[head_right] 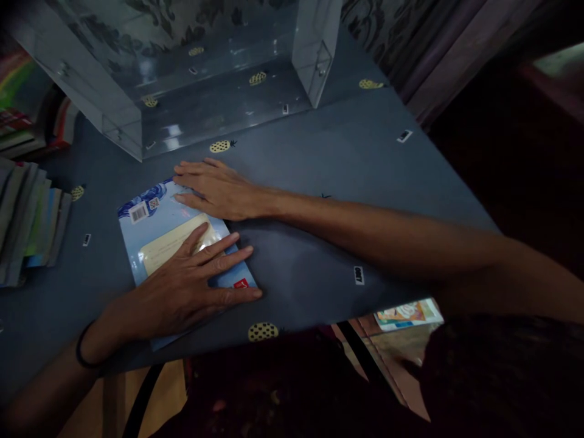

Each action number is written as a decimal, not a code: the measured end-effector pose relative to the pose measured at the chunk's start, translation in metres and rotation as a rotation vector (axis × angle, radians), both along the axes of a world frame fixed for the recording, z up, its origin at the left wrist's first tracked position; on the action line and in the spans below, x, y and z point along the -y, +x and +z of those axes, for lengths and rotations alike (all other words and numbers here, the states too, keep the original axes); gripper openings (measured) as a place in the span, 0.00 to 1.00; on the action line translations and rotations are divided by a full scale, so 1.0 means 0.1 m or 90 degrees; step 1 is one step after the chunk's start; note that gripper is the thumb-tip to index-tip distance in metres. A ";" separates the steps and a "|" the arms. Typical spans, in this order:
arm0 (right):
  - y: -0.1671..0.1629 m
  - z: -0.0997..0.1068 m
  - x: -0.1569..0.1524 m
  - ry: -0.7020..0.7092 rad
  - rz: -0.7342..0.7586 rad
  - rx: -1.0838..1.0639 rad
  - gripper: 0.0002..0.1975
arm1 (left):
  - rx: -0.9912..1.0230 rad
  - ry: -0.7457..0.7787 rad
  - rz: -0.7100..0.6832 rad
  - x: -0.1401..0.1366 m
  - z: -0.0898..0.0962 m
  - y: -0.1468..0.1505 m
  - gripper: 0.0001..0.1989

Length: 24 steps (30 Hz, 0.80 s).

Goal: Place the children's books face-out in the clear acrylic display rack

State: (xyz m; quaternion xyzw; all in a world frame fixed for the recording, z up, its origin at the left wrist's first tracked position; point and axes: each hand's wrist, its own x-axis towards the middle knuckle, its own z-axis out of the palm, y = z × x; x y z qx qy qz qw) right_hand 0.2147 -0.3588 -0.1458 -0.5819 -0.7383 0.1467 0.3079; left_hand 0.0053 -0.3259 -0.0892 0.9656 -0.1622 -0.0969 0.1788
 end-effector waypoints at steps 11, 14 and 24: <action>0.02 -0.03 0.05 0.042 -0.006 0.002 0.24 | 0.177 0.068 0.173 -0.24 -0.13 -0.10 0.19; 0.01 -0.04 0.03 0.052 -0.017 0.008 0.25 | 0.220 0.153 0.321 -0.49 -0.16 -0.19 0.19; -0.12 0.12 -0.03 0.027 -0.032 0.170 0.21 | 0.180 0.281 0.633 -0.77 -0.12 -0.52 0.17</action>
